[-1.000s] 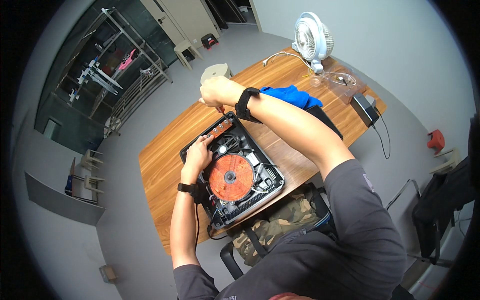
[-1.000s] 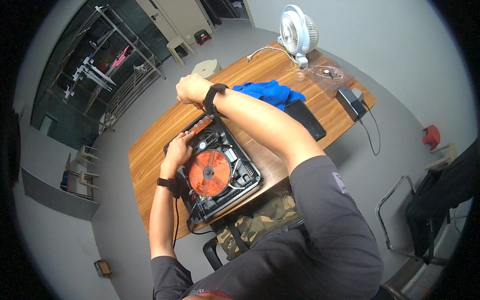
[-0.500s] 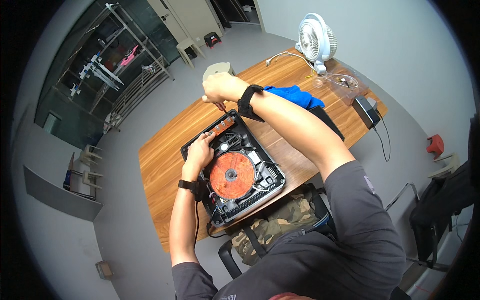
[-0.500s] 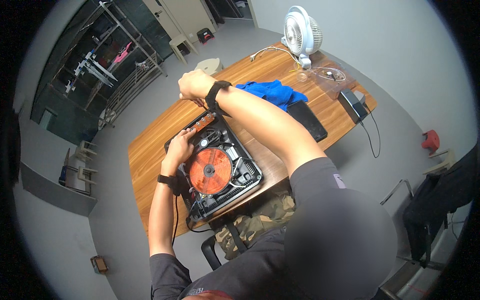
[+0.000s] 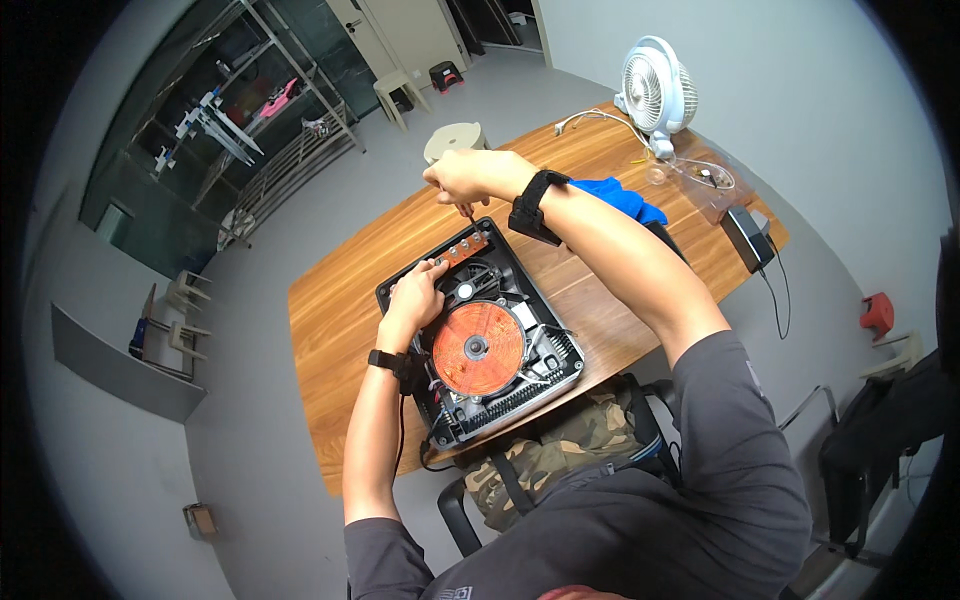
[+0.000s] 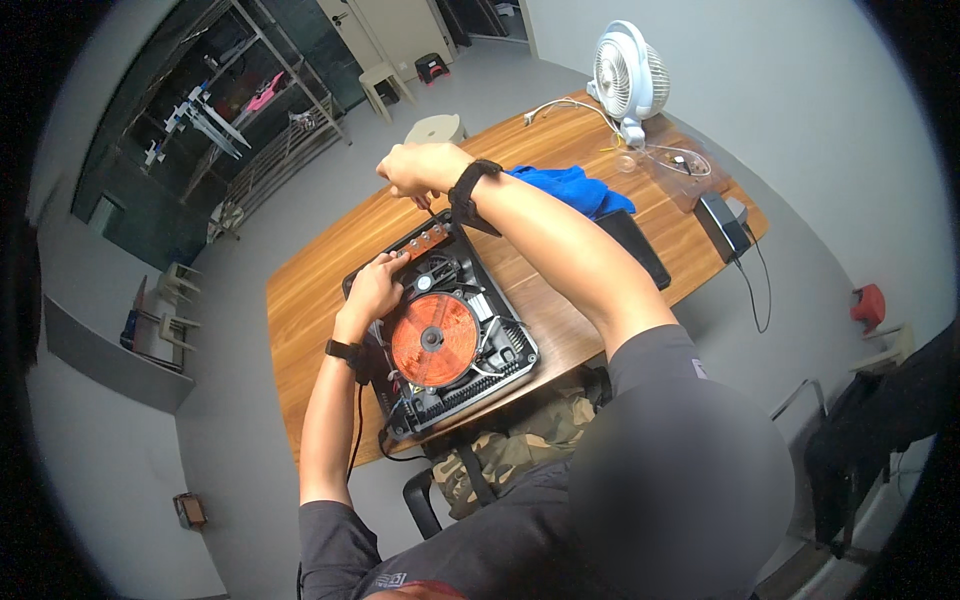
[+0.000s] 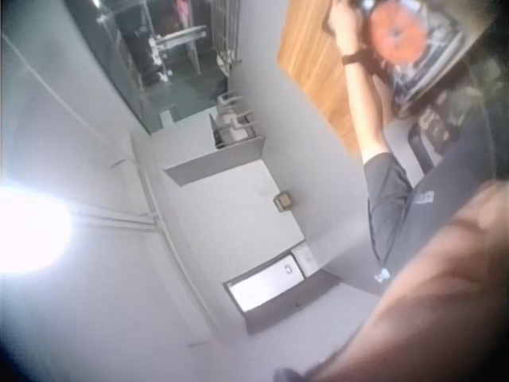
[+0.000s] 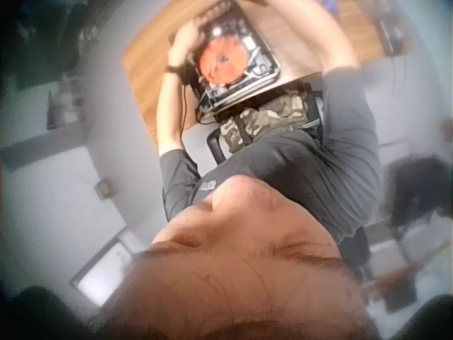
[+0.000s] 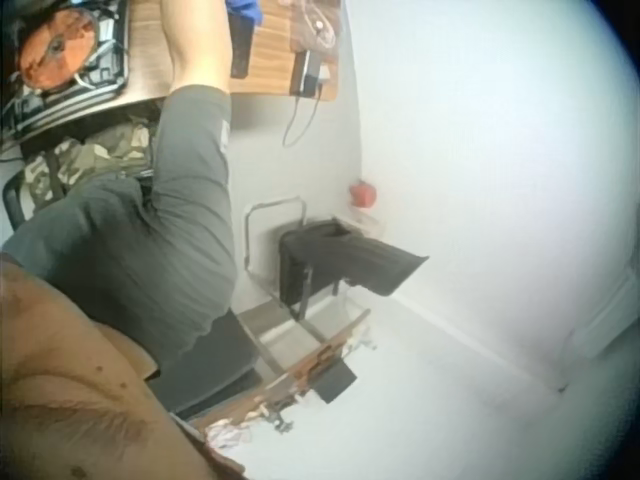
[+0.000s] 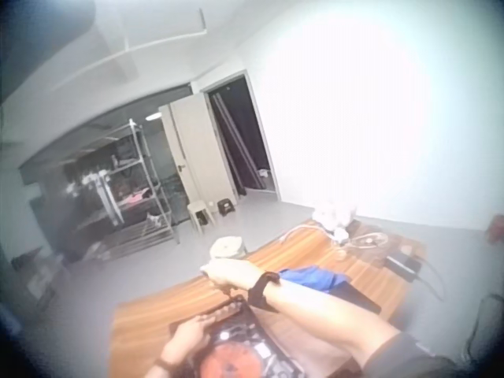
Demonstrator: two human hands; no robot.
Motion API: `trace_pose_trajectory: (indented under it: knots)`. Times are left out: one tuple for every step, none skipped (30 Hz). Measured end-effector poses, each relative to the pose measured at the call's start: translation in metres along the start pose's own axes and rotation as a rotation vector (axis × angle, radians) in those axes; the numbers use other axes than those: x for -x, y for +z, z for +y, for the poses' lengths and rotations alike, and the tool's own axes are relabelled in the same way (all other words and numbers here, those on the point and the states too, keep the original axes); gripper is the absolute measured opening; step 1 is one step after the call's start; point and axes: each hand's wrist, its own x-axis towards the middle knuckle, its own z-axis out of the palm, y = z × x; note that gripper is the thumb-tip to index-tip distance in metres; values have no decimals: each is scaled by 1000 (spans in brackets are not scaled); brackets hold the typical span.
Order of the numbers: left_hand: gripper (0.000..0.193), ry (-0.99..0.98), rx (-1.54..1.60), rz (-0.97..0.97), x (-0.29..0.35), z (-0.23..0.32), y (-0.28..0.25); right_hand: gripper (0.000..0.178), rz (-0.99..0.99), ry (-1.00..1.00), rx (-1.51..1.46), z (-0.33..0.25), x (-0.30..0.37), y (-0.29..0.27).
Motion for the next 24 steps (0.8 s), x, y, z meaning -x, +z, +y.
trace_pose_trajectory:
  knots:
    - [59, 1, -2, 7, 1, 0, 1, 21, -4, 21, -5, -3, 2, -2]
    - [59, 3, -4, 14, 3, -1, 2, 22, -9, 43, -9, -6, 2, -2]
    - [59, 7, -5, 18, 3, 0, 1, 24, 45, 46, 40, -5, 0, -2]
    - [59, 11, -5, 22, 2, 0, 1, 25, 98, 50, 90, -2, -6, 0]
    - [59, 16, -5, 26, 1, 2, 2, 28, 151, 53, 139, 0, -9, 3]
    - [59, 16, 3, 21, -1, 4, 1, 29, 184, 70, 173, 5, -14, 7]
    - [59, 12, 8, 18, -2, 6, 0, 30, 218, 82, 205, 7, -18, 11]
    - [59, 9, 12, 15, -3, 8, -1, 32, 254, 95, 238, 10, -21, 11]
    - [59, 5, 2, 18, 0, 2, 0, 31, 226, 72, 254, 3, -19, 10]
    - [59, -2, -4, 18, 2, -1, 1, 30, 140, 90, 245, -8, -13, 5]
    - [59, -9, -9, 19, 3, -5, 2, 30, 53, 108, 236, -19, -8, -1]
    - [59, -4, -14, 16, 1, -2, 1, 29, -31, 139, 227, -22, -2, -6]
    - [59, -7, -20, 10, 1, 1, 0, 30, 5, 76, 243, -12, -12, 2]
    - [59, -3, -12, 5, -1, 4, -2, 30, -19, 102, 229, -6, -13, 1]
    - [59, -6, -2, -2, 1, 6, -5, 31, -47, 122, 215, -11, -7, -2]
    - [59, -10, 7, -8, 3, 7, -6, 31, -75, 141, 200, -14, -2, -5]
    - [59, -15, 10, -5, 3, 6, -5, 35, -96, 120, 162, -14, -1, -6]
    - [59, -19, 10, -3, 4, 6, -5, 36, -97, 124, 128, -16, 2, -8]
    - [59, -23, 10, 0, 4, 6, -4, 37, -99, 128, 94, -18, 5, -10]
    - [59, -25, 8, 4, 4, 5, -4, 38, -100, 132, 61, -20, 6, -12]
    - [59, -24, 4, 6, 4, 6, -4, 40, -99, 146, 65, -20, 6, -12]
    - [59, -23, 1, 8, 4, 6, -4, 40, -88, 164, 76, -20, 4, -12]
    - [58, -26, 2, 12, 4, 6, -4, 40, -76, 181, 88, -20, 2, -12]
    - [58, -26, 2, 12, 4, 8, -5, 40, -64, 203, 97, -19, 2, -11]
